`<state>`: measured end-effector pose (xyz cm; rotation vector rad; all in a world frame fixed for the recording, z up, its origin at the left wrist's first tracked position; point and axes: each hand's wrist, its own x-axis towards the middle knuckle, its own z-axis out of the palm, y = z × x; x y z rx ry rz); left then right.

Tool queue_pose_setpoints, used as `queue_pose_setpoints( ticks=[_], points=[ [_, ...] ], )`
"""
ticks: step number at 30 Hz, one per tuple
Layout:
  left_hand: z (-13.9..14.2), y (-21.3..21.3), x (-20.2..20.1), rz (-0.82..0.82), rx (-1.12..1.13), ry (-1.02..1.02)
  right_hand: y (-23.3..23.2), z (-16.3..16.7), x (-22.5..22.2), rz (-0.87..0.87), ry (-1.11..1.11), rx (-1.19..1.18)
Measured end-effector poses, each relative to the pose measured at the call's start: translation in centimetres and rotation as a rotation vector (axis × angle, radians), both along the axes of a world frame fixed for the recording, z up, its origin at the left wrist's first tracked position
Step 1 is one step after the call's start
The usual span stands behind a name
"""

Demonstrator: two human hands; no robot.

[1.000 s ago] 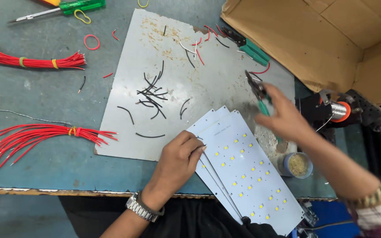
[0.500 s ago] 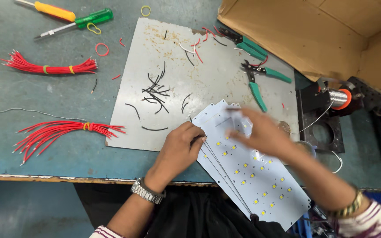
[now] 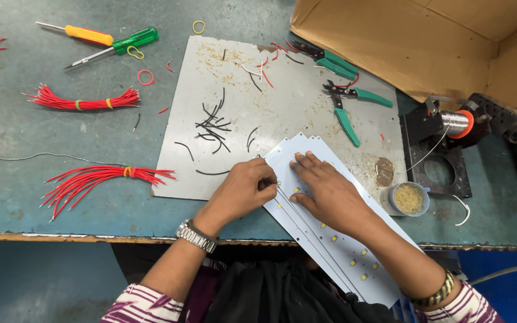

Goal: The person solders black wires to LED modules on a workbench. They apply flux, use a soldering iron to attach wires, and trim excess wire with pliers. The process is repeated for multiple modules.

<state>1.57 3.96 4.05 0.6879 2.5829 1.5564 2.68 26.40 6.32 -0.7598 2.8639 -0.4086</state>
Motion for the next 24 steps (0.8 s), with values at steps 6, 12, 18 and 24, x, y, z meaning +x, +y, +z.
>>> queue_pose_setpoints(
  ticks=[6, 12, 18, 24],
  points=[
    [0.1, -0.3, -0.2, -0.032, -0.052, 0.034, -0.3, -0.6, -0.1, 0.008, 0.035, 0.017],
    [0.2, 0.0, 0.0, -0.025, -0.058, 0.044, -0.6, -0.5, 0.4, -0.027, 0.048, 0.015],
    [-0.2, -0.2, 0.2, -0.015, -0.024, 0.030, 0.7, -0.5, 0.3, -0.003, 0.104, -0.215],
    [-1.6, -0.5, 0.1, -0.016, -0.046, 0.109, 9.6, 2.7, 2.7, -0.393, 0.373, -0.250]
  ],
)
